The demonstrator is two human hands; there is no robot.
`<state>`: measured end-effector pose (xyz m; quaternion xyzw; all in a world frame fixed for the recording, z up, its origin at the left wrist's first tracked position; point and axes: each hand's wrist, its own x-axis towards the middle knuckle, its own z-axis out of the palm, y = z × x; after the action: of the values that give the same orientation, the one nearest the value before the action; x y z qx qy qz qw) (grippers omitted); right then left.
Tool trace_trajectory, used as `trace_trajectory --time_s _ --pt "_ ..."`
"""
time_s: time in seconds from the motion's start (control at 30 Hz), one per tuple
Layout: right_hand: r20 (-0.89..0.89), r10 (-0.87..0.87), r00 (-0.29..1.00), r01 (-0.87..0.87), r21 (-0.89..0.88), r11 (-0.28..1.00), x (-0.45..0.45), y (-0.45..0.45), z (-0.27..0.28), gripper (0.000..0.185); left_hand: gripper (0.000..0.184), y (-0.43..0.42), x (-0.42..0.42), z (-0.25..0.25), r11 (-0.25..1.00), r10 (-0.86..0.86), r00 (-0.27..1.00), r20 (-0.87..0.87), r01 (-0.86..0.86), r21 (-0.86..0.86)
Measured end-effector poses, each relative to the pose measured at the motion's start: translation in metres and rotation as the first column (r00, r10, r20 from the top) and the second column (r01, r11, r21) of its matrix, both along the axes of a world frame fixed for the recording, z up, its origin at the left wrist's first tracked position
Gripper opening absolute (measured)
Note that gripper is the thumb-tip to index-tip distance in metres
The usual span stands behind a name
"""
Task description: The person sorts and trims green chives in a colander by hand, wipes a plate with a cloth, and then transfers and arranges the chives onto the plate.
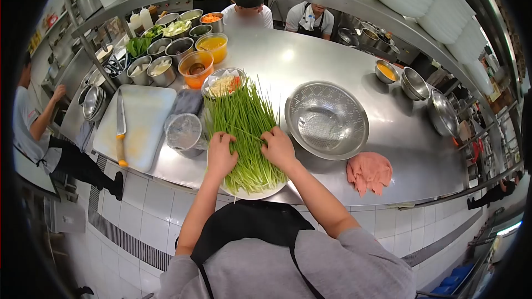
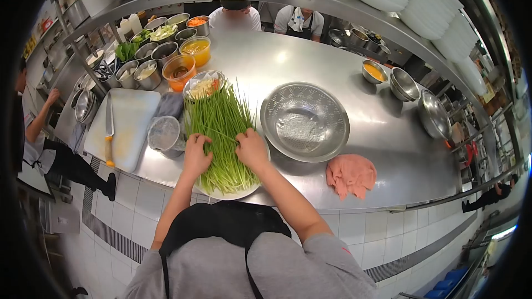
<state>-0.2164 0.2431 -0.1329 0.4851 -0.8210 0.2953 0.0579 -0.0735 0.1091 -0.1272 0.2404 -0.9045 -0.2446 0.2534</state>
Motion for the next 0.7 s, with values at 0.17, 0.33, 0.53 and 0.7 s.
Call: trace_trajectory --time_s 0.17,0.33,0.53,0.7 --pt "0.014 0.169 0.985 -0.162 -0.223 0.961 0.027 -0.017 0.016 0.017 0.036 0.003 0.002 0.005 0.999 0.02 0.99 -0.14 -0.023 -0.022" --pt "-0.064 0.151 0.986 -0.146 0.074 0.986 0.034 -0.028 0.001 0.02 0.035 -0.001 0.007 0.005 0.997 0.07 0.989 -0.128 -0.071 0.0" --pt "0.025 0.093 0.995 -0.093 0.006 0.996 0.009 -0.005 0.002 0.023 0.034 -0.007 0.022 0.007 0.993 0.112 0.993 -0.045 -0.113 -0.021" --pt "0.137 0.091 0.986 -0.075 -0.121 0.99 0.026 -0.008 0.015 0.022 0.031 0.004 0.024 0.009 0.994 0.107 0.989 -0.099 -0.104 0.033"
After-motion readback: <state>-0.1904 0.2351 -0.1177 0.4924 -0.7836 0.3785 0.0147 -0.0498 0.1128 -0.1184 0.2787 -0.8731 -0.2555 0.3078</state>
